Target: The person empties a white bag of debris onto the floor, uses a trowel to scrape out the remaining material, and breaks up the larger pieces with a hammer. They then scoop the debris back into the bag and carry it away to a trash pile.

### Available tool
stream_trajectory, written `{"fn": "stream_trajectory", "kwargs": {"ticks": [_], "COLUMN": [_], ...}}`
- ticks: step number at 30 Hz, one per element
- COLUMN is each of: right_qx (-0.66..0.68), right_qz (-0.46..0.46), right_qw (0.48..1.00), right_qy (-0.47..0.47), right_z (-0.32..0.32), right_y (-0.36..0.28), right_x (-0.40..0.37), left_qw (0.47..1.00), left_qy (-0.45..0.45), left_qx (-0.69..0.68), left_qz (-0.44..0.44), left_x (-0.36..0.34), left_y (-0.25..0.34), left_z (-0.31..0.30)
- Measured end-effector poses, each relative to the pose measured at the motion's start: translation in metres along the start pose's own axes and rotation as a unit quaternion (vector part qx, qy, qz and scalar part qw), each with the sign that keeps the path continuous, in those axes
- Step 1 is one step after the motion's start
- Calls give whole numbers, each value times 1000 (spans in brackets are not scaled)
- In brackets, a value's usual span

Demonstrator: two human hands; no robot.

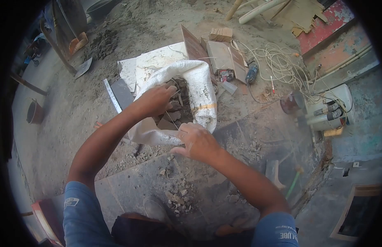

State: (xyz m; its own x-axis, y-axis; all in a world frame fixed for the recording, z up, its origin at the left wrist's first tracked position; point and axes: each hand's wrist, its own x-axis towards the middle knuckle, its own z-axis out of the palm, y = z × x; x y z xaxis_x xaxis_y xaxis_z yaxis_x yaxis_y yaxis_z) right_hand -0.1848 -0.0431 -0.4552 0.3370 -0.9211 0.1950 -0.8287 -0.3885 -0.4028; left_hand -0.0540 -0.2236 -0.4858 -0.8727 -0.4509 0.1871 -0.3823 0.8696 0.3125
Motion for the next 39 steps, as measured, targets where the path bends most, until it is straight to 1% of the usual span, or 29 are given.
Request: {"fn": "stream_trajectory", "kwargs": {"ticks": [1, 2, 3, 5, 7, 9, 11, 12, 13, 14, 16, 17, 19, 20, 22, 23, 24, 25, 26, 27, 28, 30, 32, 33, 35, 36, 37, 38, 39], "right_qx": [80, 78, 124, 171, 267, 305, 342, 356, 369, 368, 314, 313, 279, 256, 203, 173, 117, 61, 61, -69, -197, -150, -46, -50, -54, -25, 4, 5, -10], "right_qz": [34, 34, 39, 43, 89, 120, 150, 166, 182, 181, 188, 187, 212, 240, 295, 320, 383, 444, 444, 518, 580, 435, 342, 361, 382, 414, 440, 438, 410], "right_qw": [996, 996, 991, 983, 956, 940, 921, 912, 904, 904, 921, 921, 909, 905, 892, 884, 873, 855, 853, 814, 756, 857, 901, 901, 899, 903, 898, 898, 906], "right_qy": [21, 23, 41, 59, 80, 96, 111, 114, 117, 121, 132, 134, 227, 241, 275, 295, 279, 262, 267, 255, 232, 232, 264, 233, 206, 116, 25, 24, 104], "right_z": [-3, -7, -12, -20, -34, -55, -79, -93, -105, -116, -135, -139, -140, -143, -143, -137, -130, -120, -103, -85, -70, -62, -45, -35, -26, -23, -21, -25, -36], "right_y": [-5, -6, -6, -8, -10, -19, -25, -27, -27, -24, -17, -9, 19, 36, 90, 127, 170, 203, 215, 221, 219, 161, 123, 97, 74, 72, 71, 82, 103], "right_x": [0, -1, -2, -4, -8, -15, -24, -30, -37, -45, -59, -61, -55, -45, -20, -9, -5, -8, -10, -7, -2, 0, 6, 9, 17, 20, 22, 26, 32], "left_qw": [1000, 997, 989, 981, 972, 879, 841, 791, 757, 733, 730, 753, 778, 779, 907, 948, 977, 986, 985, 983, 981, 979, 954, 954, 952, 952, 952, 950, 944], "left_qy": [2, -21, -44, -61, -80, -117, -60, -62, -39, -27, 26, 48, 122, 122, 83, 26, 42, 84, 98, 103, 103, 99, 150, 150, 76, 40, 73, 106, 154], "left_qx": [1, -48, -97, -129, -161, -388, -482, -569, -625, -654, -667, -648, -612, -611, -386, -265, -122, -33, 12, 65, 97, 122, 227, 225, 184, 128, 124, 120, 75], "left_qz": [3, -50, -104, -128, -153, -252, -237, -217, -184, -185, -145, -102, -75, -72, -149, -175, -168, -142, -142, -139, -131, -130, -127, -128, -232, -275, -271, -267, -282], "left_x": [6, 12, 18, 26, 32, 36, 37, 34, 32, 28, 17, 15, 14, 16, 26, 26, 26, 22, 16, 11, 7, 3, 10, 14, 24, 32, 35, 37, 40], "left_y": [-3, -4, -6, -11, -18, -13, -11, -12, -17, -14, -25, -36, -16, -17, -23, -10, -4, 0, 13, 21, 28, 33, 32, 28, 10, -3, -20, -38, -47], "left_z": [12, 21, 28, 34, 33, -2, -38, -61, -78, -104, -137, -145, -160, -155, -135, -128, -103, -74, -55, -40, -34, -27, -30, -28, -27, -28, -30, -31, -47]}}
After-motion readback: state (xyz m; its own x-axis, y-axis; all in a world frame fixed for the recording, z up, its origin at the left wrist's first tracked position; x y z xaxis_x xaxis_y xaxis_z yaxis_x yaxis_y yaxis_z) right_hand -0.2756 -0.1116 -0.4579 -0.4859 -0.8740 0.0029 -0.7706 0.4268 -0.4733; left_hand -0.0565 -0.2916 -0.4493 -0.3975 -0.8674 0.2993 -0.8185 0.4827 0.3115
